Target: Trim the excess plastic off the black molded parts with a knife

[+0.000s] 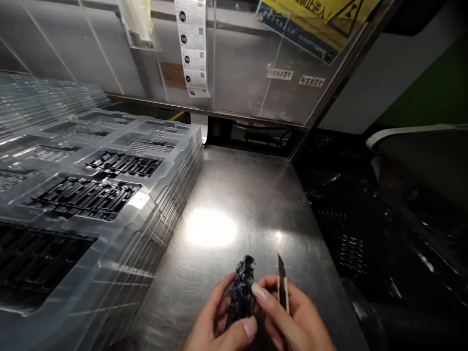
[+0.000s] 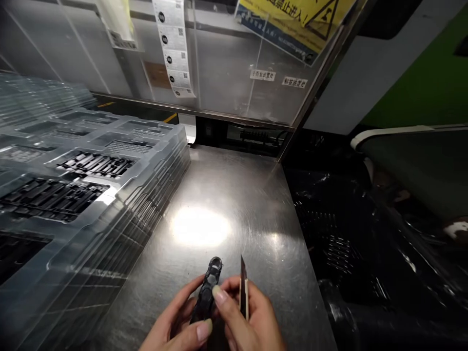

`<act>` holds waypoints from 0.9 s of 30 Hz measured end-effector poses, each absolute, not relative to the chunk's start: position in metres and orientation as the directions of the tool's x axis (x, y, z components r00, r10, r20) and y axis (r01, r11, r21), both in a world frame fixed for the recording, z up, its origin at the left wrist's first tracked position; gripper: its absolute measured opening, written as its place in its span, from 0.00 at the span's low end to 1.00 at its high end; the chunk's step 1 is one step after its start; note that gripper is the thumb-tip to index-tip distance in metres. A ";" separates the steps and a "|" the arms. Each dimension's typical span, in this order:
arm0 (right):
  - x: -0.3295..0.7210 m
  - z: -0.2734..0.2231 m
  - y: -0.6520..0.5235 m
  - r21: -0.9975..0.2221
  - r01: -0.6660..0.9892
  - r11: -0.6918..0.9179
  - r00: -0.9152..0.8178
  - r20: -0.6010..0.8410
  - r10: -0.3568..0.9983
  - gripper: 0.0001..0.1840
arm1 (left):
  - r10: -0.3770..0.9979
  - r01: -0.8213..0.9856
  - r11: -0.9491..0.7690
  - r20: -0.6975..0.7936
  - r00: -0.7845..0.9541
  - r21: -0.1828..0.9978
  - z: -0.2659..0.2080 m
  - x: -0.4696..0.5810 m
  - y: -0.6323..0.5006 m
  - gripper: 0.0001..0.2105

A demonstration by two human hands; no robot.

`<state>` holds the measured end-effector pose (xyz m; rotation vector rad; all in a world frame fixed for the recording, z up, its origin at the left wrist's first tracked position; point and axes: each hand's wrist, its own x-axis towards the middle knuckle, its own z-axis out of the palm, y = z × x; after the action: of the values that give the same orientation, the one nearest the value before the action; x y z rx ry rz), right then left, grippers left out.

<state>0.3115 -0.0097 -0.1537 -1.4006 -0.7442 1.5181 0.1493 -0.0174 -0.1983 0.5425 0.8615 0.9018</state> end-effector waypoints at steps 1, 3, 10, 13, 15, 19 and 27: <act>0.310 -0.154 -0.005 -0.898 -0.196 -0.394 0.024 -0.406 0.914 0.29 | 0.853 -0.462 0.519 -0.401 0.333 0.719 -0.195 0.151 -0.019 0.42; 0.310 -0.157 0.001 -0.910 -0.140 -0.389 -0.033 -0.389 0.921 0.29 | 0.871 -0.467 0.489 -0.391 0.297 0.736 -0.190 0.152 -0.021 0.38; 0.335 -0.161 0.006 -0.918 0.221 -0.330 -0.096 -0.357 0.929 0.30 | 0.803 -0.212 0.595 -0.562 0.200 0.775 -0.183 0.136 -0.020 0.36; 0.344 -0.150 0.004 -0.893 0.414 -0.176 -0.159 -0.261 0.952 0.26 | 0.809 -0.155 0.588 -0.570 0.144 0.794 -0.179 0.133 -0.019 0.35; 0.346 -0.144 0.003 -0.882 0.463 -0.085 -0.197 -0.196 0.961 0.20 | 0.811 -0.140 0.585 -0.571 0.127 0.799 -0.174 0.134 -0.018 0.34; 0.346 -0.145 0.004 -0.871 0.491 -0.007 -0.220 -0.132 0.967 0.17 | 0.800 -0.152 0.600 -0.585 0.134 0.785 -0.166 0.138 -0.015 0.32; 0.355 -0.160 0.011 -0.775 0.614 0.150 -0.382 -0.126 0.916 0.19 | 0.747 -0.194 0.663 -0.620 0.241 0.723 -0.164 0.137 -0.011 0.31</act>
<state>0.3555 0.0106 -0.1597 -1.4634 -2.0587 1.0981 0.1368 -0.0115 -0.1640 0.5727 1.1584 0.6933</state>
